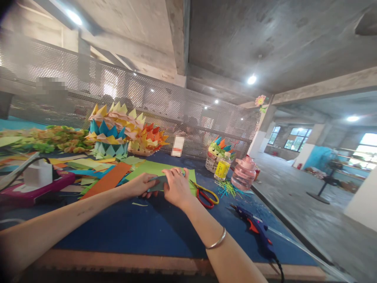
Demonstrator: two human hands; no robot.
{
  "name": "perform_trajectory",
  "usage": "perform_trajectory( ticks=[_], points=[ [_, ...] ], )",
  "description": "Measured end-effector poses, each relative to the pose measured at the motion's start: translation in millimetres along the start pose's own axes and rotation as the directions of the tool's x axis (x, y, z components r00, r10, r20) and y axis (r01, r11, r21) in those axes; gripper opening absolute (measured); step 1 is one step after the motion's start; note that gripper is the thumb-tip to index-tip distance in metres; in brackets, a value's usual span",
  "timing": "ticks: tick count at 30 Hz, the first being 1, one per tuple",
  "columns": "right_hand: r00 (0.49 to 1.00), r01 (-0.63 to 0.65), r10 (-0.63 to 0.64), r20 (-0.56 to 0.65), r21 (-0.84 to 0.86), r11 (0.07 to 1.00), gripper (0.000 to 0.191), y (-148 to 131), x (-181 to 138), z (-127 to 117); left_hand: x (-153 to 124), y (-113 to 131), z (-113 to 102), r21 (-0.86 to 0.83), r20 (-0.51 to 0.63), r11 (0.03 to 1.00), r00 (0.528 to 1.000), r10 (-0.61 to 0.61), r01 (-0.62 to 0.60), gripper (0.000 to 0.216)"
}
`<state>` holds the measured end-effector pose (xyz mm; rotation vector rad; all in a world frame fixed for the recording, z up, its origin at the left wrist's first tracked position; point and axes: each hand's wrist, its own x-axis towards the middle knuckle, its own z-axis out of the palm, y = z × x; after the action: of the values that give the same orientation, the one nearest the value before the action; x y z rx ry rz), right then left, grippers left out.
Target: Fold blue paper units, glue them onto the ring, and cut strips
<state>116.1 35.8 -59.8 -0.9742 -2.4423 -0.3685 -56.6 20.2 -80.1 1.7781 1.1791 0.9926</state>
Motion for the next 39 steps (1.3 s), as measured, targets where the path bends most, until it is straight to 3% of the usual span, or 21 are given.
perform_trajectory(
  ticks=[14, 19, 22, 25, 28, 31, 34, 39],
  points=[
    [0.996, 0.007, -0.009, -0.089, -0.026, 1.0, 0.042, -11.7, 1.6, -16.7, 2.5, 3.5, -5.4, -0.24, -0.032, 0.97, 0.998, -0.045, 0.036, 0.041],
    [0.97, -0.238, 0.231, -0.071, -0.12, 0.964, 0.026, 2.8, 7.6, -29.2, 5.8, -1.3, -10.8, -0.266, -0.124, 0.964, 0.991, -0.044, 0.01, 0.036],
    [0.899, -0.416, 0.434, 0.048, -0.214, 0.884, 0.024, 32.6, 4.0, -45.3, 8.5, -4.3, -12.5, -0.252, -0.19, 0.968, 0.981, -0.037, -0.013, 0.034],
    [0.792, -0.49, 0.562, 0.237, -0.302, 0.818, 0.026, 63.7, -10.6, -60.3, 9.5, -3.2, -13.4, -0.232, -0.25, 0.972, 0.968, -0.031, -0.029, 0.031],
    [0.662, -0.503, 0.598, 0.452, -0.324, 0.801, 0.026, 81.2, -27.6, -63.8, 9.1, -0.3, -14.0, -0.214, -0.291, 0.976, 0.956, -0.029, -0.035, 0.028],
    [0.605, -0.52, 0.588, 0.537, -0.292, 0.802, 0.027, 84.2, -36.4, -57.4, 8.0, 1.6, -14.4, -0.202, -0.315, 0.979, 0.949, -0.028, -0.039, 0.026],
    [0.626, -0.567, 0.592, 0.508, -0.224, 0.793, 0.029, 80.9, -35.3, -50.7, 6.7, 2.5, -14.4, -0.199, -0.325, 0.979, 0.945, -0.026, -0.041, 0.027],
    [0.758, -0.604, 0.557, 0.339, 0.042, 0.796, 0.033, 65.2, -23.4, -43.6, 6.1, 3.6, -14.9, -0.213, -0.365, 0.975, 0.931, -0.017, -0.065, 0.03]
  ],
)
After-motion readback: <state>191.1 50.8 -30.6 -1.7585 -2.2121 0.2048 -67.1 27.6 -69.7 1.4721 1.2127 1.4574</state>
